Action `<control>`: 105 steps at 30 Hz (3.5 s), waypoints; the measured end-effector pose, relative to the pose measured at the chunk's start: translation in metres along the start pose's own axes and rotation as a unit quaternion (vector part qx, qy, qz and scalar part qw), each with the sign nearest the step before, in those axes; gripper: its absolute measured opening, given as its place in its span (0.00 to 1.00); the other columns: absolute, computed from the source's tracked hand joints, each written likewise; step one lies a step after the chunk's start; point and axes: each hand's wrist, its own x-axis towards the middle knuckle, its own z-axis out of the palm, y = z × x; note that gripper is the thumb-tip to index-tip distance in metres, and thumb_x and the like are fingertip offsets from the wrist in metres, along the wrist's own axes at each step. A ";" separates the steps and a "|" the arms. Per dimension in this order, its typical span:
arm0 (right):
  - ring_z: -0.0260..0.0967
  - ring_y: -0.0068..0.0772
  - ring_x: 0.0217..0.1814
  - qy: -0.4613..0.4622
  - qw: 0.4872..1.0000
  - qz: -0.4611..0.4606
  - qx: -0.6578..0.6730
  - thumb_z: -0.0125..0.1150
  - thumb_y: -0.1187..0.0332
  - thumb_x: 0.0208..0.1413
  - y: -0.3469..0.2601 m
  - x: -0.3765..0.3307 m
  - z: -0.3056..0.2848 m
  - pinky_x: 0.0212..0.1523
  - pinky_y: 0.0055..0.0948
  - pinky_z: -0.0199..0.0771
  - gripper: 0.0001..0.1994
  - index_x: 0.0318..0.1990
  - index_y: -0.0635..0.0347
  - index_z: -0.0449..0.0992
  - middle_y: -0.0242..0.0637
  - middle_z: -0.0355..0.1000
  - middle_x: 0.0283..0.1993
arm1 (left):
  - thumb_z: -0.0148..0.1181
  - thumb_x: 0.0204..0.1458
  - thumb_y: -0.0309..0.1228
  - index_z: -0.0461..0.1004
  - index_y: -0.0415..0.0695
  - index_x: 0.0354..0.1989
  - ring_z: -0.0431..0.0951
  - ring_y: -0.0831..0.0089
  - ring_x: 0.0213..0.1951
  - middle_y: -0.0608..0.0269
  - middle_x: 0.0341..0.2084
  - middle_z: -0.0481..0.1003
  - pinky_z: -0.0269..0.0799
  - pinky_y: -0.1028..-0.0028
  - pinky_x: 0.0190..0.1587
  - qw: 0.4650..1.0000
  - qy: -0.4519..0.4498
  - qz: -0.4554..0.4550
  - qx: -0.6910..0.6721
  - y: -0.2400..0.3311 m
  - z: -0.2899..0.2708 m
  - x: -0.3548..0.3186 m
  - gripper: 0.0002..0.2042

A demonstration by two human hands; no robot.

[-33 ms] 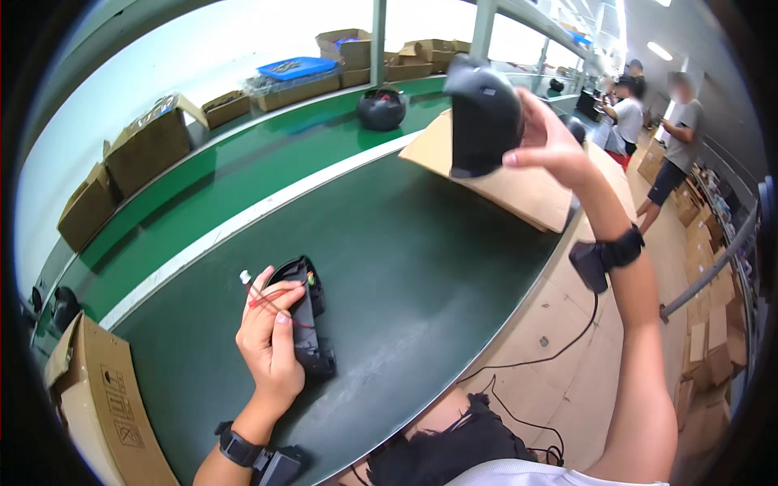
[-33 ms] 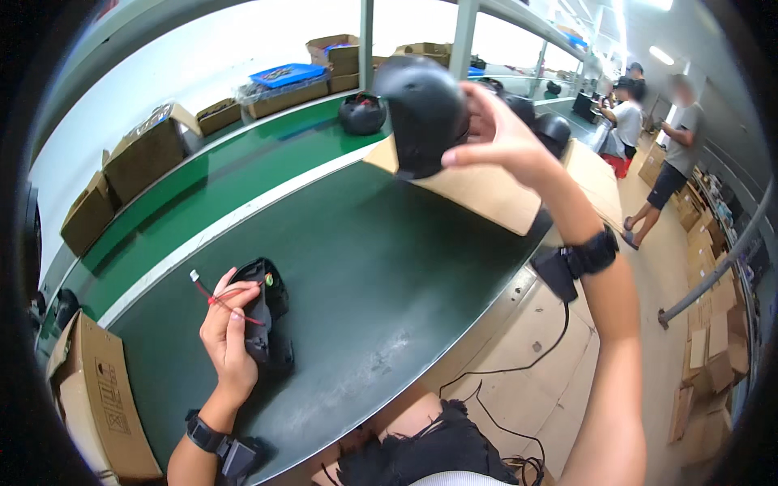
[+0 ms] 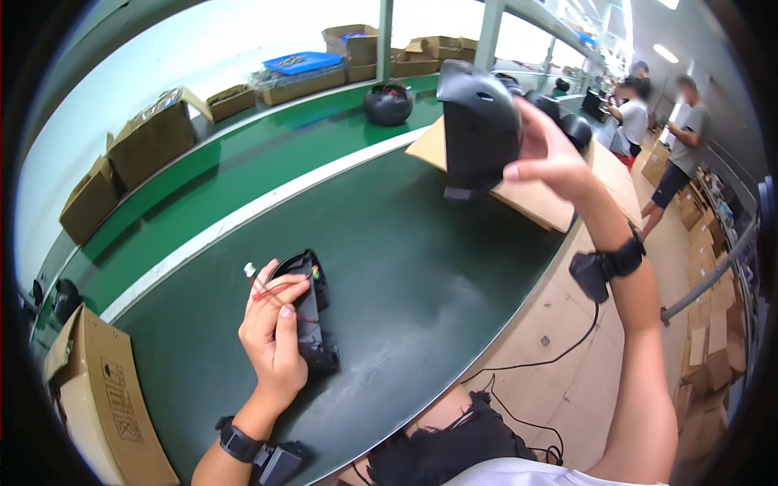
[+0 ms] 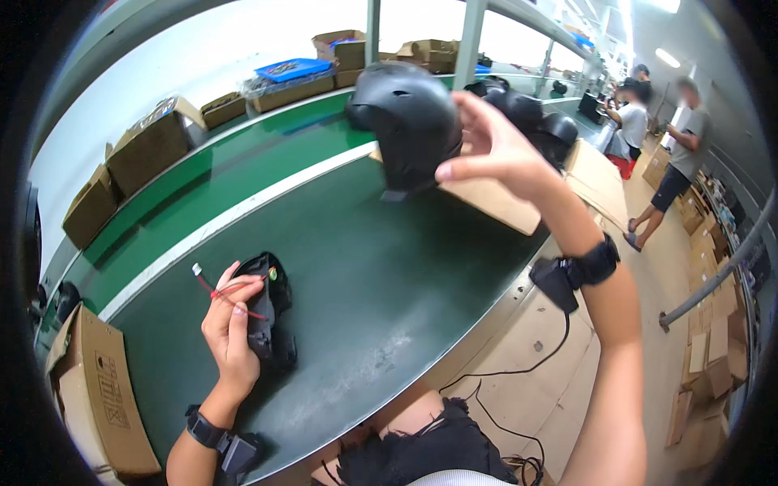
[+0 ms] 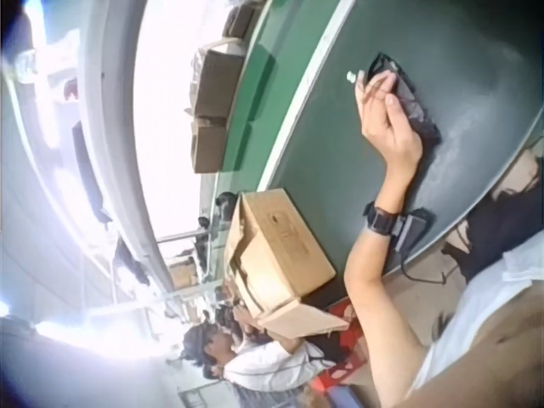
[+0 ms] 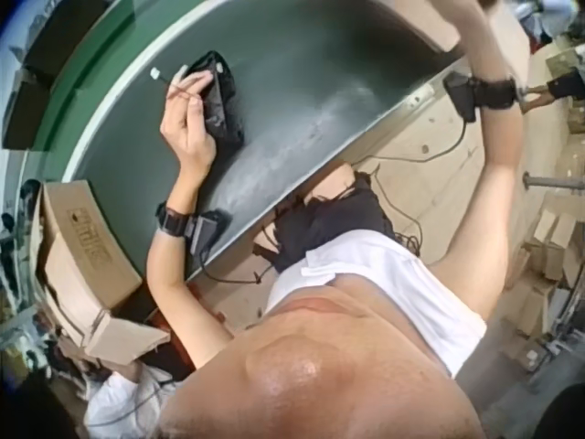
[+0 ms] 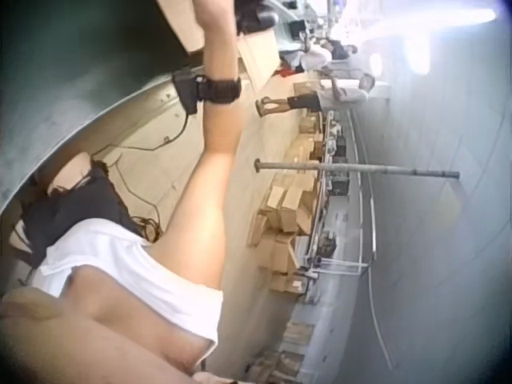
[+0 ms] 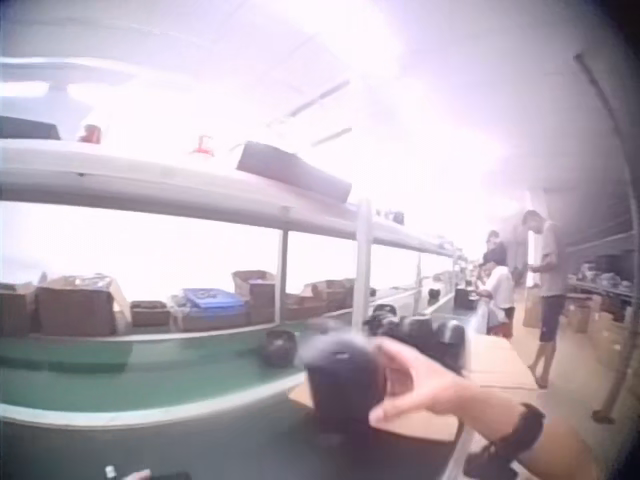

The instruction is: The recorder is assembling two halves of a black circular plastic housing, ensuring wires are correctly routed and the pieces snap together.

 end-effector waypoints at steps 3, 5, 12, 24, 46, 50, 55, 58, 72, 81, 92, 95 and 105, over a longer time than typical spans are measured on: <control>0.67 0.31 0.55 -0.109 0.970 0.113 0.185 0.65 0.62 0.52 -0.003 -0.012 0.061 0.55 0.33 0.69 0.33 0.62 0.65 0.58 0.40 0.68 0.54 | 0.44 0.52 0.23 0.78 0.32 0.36 0.77 0.56 0.46 0.50 0.34 0.78 0.56 0.48 0.64 1.000 0.009 0.015 -0.002 -0.004 -0.003 -0.001 0.14; 0.69 0.32 0.54 -0.098 0.922 0.259 0.270 0.62 0.57 0.55 0.009 -0.031 0.094 0.54 0.33 0.70 0.33 0.61 0.68 0.58 0.42 0.68 0.54 | 0.44 0.51 0.22 0.78 0.32 0.36 0.77 0.56 0.45 0.49 0.34 0.78 0.56 0.47 0.64 1.000 0.014 0.018 -0.003 -0.003 -0.002 0.000 0.13; 0.68 0.53 0.48 -0.109 0.942 0.039 -0.315 0.57 0.43 0.53 0.032 -0.044 0.131 0.50 0.39 0.68 0.38 0.58 0.69 0.63 0.54 0.63 0.49 | 0.43 0.56 0.29 0.78 0.31 0.39 0.75 0.58 0.47 0.49 0.38 0.78 0.54 0.47 0.64 1.000 -0.019 0.014 0.002 -0.006 -0.001 0.000 0.16; 0.60 0.50 0.64 -0.200 0.892 -0.272 -0.302 0.61 0.57 0.49 0.024 0.001 0.145 0.63 0.44 0.59 0.30 0.59 0.60 0.66 0.49 0.62 0.62 | 0.43 0.56 0.29 0.78 0.31 0.38 0.75 0.58 0.47 0.49 0.38 0.78 0.54 0.48 0.64 1.000 -0.014 0.017 0.000 -0.010 -0.006 -0.003 0.16; 0.60 0.43 0.64 -0.027 0.997 -0.038 0.057 0.37 0.47 0.65 0.067 -0.063 0.190 0.63 0.33 0.56 0.33 0.61 0.72 0.58 0.54 0.61 0.60 | 0.47 0.52 0.22 0.78 0.32 0.35 0.79 0.57 0.41 0.50 0.34 0.79 0.58 0.50 0.63 0.999 0.005 0.032 0.017 -0.003 0.004 -0.001 0.11; 0.65 0.42 0.55 0.026 0.999 -0.045 0.014 0.43 0.62 0.63 0.063 -0.056 0.188 0.58 0.32 0.61 0.21 0.57 0.70 0.63 0.48 0.65 0.55 | 0.47 0.51 0.21 0.78 0.33 0.35 0.79 0.57 0.41 0.50 0.33 0.79 0.58 0.50 0.63 0.999 0.002 0.034 0.018 0.000 0.005 0.000 0.11; 0.64 0.38 0.60 0.014 0.989 -0.053 0.139 0.44 0.65 0.62 0.057 -0.046 0.206 0.61 0.29 0.60 0.22 0.60 0.69 0.64 0.47 0.66 0.58 | 0.47 0.51 0.21 0.78 0.32 0.35 0.78 0.57 0.41 0.50 0.33 0.79 0.58 0.50 0.63 0.999 -0.015 0.033 0.008 0.001 0.005 -0.001 0.12; 0.66 0.33 0.58 -0.005 0.983 -0.031 0.181 0.45 0.65 0.61 0.059 -0.044 0.201 0.59 0.27 0.62 0.22 0.59 0.70 0.66 0.46 0.70 0.55 | 0.47 0.51 0.21 0.78 0.32 0.35 0.78 0.57 0.42 0.49 0.33 0.79 0.58 0.50 0.63 0.999 -0.020 0.035 0.005 0.003 0.007 0.000 0.12; 0.64 0.35 0.60 0.007 0.972 -0.031 0.232 0.40 0.66 0.62 0.065 -0.035 0.205 0.63 0.29 0.59 0.22 0.59 0.72 0.64 0.47 0.68 0.57 | 0.47 0.51 0.23 0.79 0.34 0.34 0.78 0.59 0.40 0.50 0.31 0.78 0.60 0.50 0.62 0.999 -0.015 0.037 0.003 0.004 0.009 -0.003 0.12; 0.64 0.34 0.60 0.000 0.973 -0.015 0.228 0.43 0.66 0.58 0.062 -0.036 0.202 0.62 0.30 0.59 0.24 0.59 0.71 0.64 0.47 0.68 0.57 | 0.48 0.49 0.23 0.78 0.34 0.30 0.79 0.58 0.36 0.52 0.28 0.78 0.62 0.49 0.60 0.998 -0.003 0.051 0.038 0.008 0.014 -0.001 0.11; 0.64 0.34 0.60 -0.006 0.976 -0.006 0.217 0.43 0.61 0.61 0.059 -0.031 0.201 0.62 0.30 0.60 0.24 0.59 0.70 0.64 0.46 0.67 0.59 | 0.48 0.49 0.22 0.78 0.35 0.29 0.78 0.59 0.36 0.52 0.28 0.78 0.63 0.49 0.59 0.997 0.013 0.066 0.033 0.007 0.016 0.000 0.10; 0.63 0.33 0.61 -0.065 0.942 0.042 0.327 0.42 0.56 0.64 0.069 -0.024 0.195 0.62 0.30 0.61 0.25 0.59 0.69 0.65 0.44 0.65 0.60 | 0.47 0.48 0.22 0.78 0.34 0.30 0.78 0.58 0.37 0.51 0.29 0.78 0.62 0.49 0.60 0.998 0.015 0.053 0.028 0.003 0.014 -0.004 0.11; 0.61 0.34 0.63 -0.147 0.911 0.097 0.372 0.36 0.53 0.66 0.083 0.011 0.199 0.66 0.32 0.56 0.24 0.50 0.65 0.71 0.45 0.66 0.57 | 0.44 0.55 0.33 0.79 0.33 0.34 0.75 0.58 0.46 0.48 0.36 0.78 0.54 0.47 0.64 0.999 -0.035 0.016 0.018 0.007 0.010 -0.006 0.17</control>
